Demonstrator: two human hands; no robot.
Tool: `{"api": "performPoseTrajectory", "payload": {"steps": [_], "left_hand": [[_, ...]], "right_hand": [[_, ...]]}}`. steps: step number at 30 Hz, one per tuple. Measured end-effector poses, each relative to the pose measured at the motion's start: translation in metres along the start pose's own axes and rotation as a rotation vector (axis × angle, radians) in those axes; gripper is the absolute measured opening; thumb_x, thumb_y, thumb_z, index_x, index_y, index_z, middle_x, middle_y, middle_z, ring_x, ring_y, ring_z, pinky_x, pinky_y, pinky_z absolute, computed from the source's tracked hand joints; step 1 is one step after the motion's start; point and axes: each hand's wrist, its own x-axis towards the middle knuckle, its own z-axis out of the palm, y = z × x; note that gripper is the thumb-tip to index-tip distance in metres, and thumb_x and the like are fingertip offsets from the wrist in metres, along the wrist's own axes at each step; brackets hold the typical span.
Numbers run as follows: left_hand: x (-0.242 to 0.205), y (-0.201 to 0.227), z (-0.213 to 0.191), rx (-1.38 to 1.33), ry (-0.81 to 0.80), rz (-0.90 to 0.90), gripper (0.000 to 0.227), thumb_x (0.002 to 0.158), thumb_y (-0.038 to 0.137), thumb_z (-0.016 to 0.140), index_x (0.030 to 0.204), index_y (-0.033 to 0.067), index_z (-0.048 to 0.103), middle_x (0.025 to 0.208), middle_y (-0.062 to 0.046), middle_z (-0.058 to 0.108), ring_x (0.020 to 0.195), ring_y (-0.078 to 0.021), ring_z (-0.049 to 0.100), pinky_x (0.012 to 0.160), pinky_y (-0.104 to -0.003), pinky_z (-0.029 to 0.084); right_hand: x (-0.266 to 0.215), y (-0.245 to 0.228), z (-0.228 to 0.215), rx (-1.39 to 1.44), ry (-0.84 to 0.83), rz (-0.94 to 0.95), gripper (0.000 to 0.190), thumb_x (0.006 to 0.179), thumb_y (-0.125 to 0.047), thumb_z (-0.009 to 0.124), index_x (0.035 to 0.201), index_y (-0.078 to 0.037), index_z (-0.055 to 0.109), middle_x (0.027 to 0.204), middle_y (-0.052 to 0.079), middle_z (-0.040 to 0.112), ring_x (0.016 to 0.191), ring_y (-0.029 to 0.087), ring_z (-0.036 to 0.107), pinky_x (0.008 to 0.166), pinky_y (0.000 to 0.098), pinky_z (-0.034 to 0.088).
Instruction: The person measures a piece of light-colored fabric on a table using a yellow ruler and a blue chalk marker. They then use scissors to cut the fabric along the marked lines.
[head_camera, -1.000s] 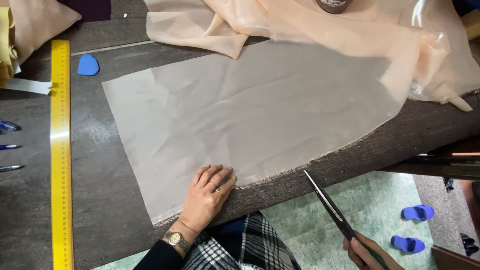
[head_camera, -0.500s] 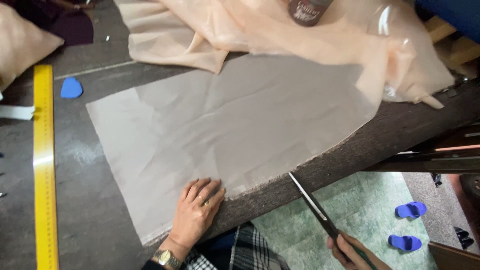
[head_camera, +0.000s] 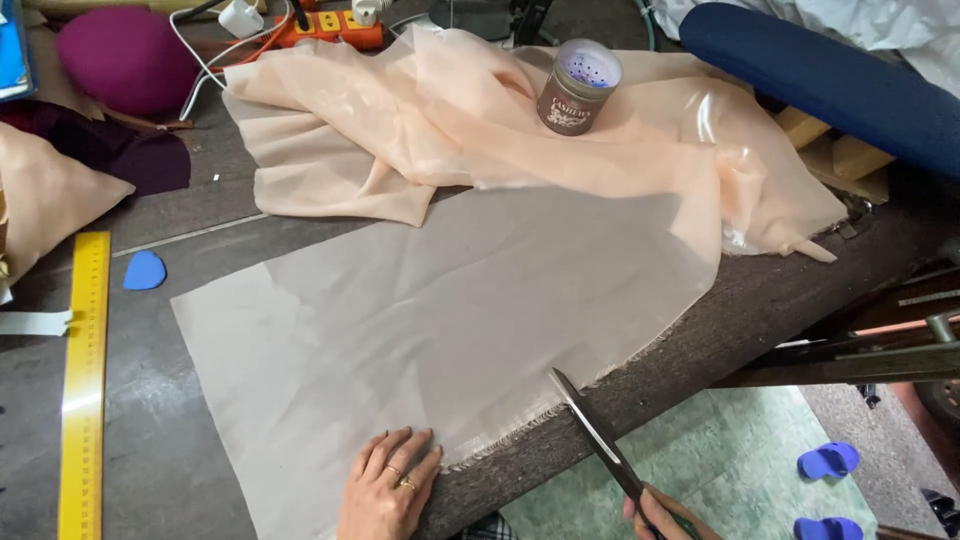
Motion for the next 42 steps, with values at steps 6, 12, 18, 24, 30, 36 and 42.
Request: {"api": "performPoseTrajectory", "payload": {"steps": [6, 12, 18, 24, 30, 36, 42], "left_hand": [[0.004, 0.001, -0.008, 0.003, -0.072, 0.000, 0.019, 0.090, 0.021, 0.063, 0.108, 0.0147, 0.067, 0.117, -0.005, 0.065, 0.106, -0.0273, 0.059, 0.087, -0.042, 0.045], [0.011, 0.003, -0.015, 0.030, -0.033, 0.019, 0.019, 0.089, 0.021, 0.065, 0.105, 0.0112, 0.067, 0.115, -0.005, 0.064, 0.103, -0.0271, 0.059, 0.089, -0.041, 0.045], [-0.002, -0.061, -0.095, 0.069, -0.156, -0.243, 0.023, 0.088, 0.019, 0.051, 0.107, 0.0127, 0.064, 0.097, -0.005, 0.066, 0.084, -0.0287, 0.060, 0.067, -0.042, 0.044], [-0.138, -0.144, -0.166, 0.690, 0.050, -1.040, 0.056, 0.082, 0.038, 0.076, 0.129, 0.0089, 0.066, 0.113, -0.026, 0.059, 0.106, -0.0442, 0.049, 0.090, -0.051, 0.041], [-0.140, -0.135, -0.189, 0.408, 0.010, -1.319, 0.048, 0.082, 0.035, 0.079, 0.113, -0.0008, 0.069, 0.096, -0.014, 0.071, 0.087, -0.0307, 0.067, 0.073, -0.045, 0.051], [-0.206, -0.142, -0.188, 0.472, 0.125, -1.020, 0.026, 0.096, 0.021, 0.073, 0.107, -0.0032, 0.070, 0.101, -0.018, 0.058, 0.083, -0.0307, 0.060, 0.080, -0.040, 0.048], [-0.185, -0.125, -0.201, 0.231, 0.034, -0.786, 0.015, 0.098, 0.009, 0.066, 0.111, 0.0005, 0.068, 0.102, -0.011, 0.066, 0.093, -0.0249, 0.062, 0.087, -0.034, 0.045]], "right_hand": [[-0.037, -0.040, 0.010, 0.054, -0.224, 0.196, 0.043, 0.101, -0.035, 0.042, 0.106, 0.002, 0.063, 0.075, 0.010, 0.037, 0.044, 0.016, 0.027, 0.050, 0.0321, 0.029], [-0.056, -0.056, 0.019, -0.251, -0.188, 0.222, 0.046, 0.098, -0.048, 0.039, 0.110, -0.010, 0.061, 0.082, 0.006, 0.035, 0.060, 0.015, 0.026, 0.061, 0.0285, 0.020], [-0.020, -0.019, -0.007, -0.258, -0.102, 0.179, 0.052, 0.098, -0.043, 0.041, 0.115, -0.004, 0.071, 0.079, 0.010, 0.046, 0.058, 0.020, 0.039, 0.055, 0.0309, 0.025], [0.016, 0.021, -0.024, -0.160, 0.009, -0.017, 0.058, 0.103, -0.043, 0.042, 0.100, 0.006, 0.072, 0.064, 0.015, 0.043, 0.042, 0.026, 0.031, 0.049, 0.0383, 0.025], [0.034, 0.025, -0.045, -0.208, -0.075, -0.039, 0.060, 0.100, -0.045, 0.041, 0.101, 0.007, 0.071, 0.065, 0.015, 0.043, 0.043, 0.026, 0.033, 0.047, 0.0384, 0.026], [0.055, 0.037, -0.062, -0.218, -0.133, -0.121, 0.062, 0.096, -0.050, 0.043, 0.099, 0.006, 0.069, 0.058, 0.016, 0.045, 0.038, 0.024, 0.033, 0.043, 0.0369, 0.023], [0.001, -0.007, -0.027, -0.226, -0.113, 0.146, 0.055, 0.100, -0.043, 0.038, 0.115, 0.000, 0.068, 0.078, 0.015, 0.048, 0.052, 0.023, 0.036, 0.051, 0.0357, 0.027]]}}
